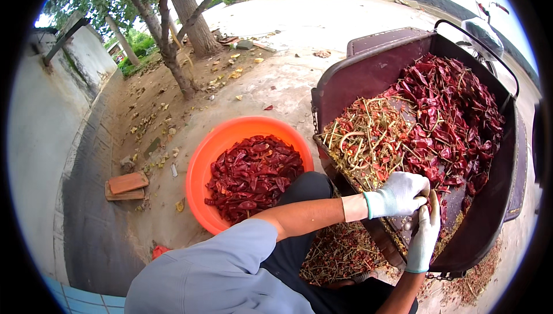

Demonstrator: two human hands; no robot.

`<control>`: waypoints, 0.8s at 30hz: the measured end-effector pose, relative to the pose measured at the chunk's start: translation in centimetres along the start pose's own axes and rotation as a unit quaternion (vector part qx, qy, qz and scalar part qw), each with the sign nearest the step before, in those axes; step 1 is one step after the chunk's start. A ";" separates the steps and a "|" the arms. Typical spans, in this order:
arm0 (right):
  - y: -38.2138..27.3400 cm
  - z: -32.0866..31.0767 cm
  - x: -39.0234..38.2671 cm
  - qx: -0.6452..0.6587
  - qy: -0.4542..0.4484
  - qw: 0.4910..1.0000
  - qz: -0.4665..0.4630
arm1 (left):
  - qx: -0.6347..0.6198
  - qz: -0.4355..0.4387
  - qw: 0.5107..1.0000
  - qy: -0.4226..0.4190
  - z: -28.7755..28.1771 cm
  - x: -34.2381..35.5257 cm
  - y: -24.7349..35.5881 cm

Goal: The person breaks open dried peppers by hand and cuts them using scissors, separating the pepper skins into a plastic tub while the stems and seeds remain in a vehicle.

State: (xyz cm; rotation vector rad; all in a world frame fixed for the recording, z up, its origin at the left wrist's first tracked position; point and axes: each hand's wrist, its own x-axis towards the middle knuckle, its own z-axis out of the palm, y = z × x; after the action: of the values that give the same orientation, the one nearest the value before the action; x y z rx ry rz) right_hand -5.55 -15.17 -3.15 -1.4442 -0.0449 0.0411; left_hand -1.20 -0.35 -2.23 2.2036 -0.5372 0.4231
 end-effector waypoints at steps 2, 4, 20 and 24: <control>0.2 -0.3 0.0 -0.001 0.035 0.999 0.013 | -0.048 -0.007 0.999 -0.021 -0.1 0.2 0.5; 1.2 -1.1 0.5 -0.019 0.064 0.998 0.019 | -0.081 -0.022 0.996 -0.035 0.0 0.4 0.8; 1.8 -2.6 0.7 0.055 0.026 0.996 0.061 | -0.095 -0.066 0.993 -0.029 -0.7 0.5 1.2; 1.3 -1.6 0.5 -0.033 0.068 0.997 0.028 | -0.074 -0.049 0.996 -0.021 -0.9 0.5 0.4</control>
State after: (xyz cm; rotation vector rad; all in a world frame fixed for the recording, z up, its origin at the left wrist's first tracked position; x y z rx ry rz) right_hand -4.95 -16.55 -4.64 -1.5101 0.1077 -0.0126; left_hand -1.09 0.03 -1.20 2.0891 -0.4643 0.2773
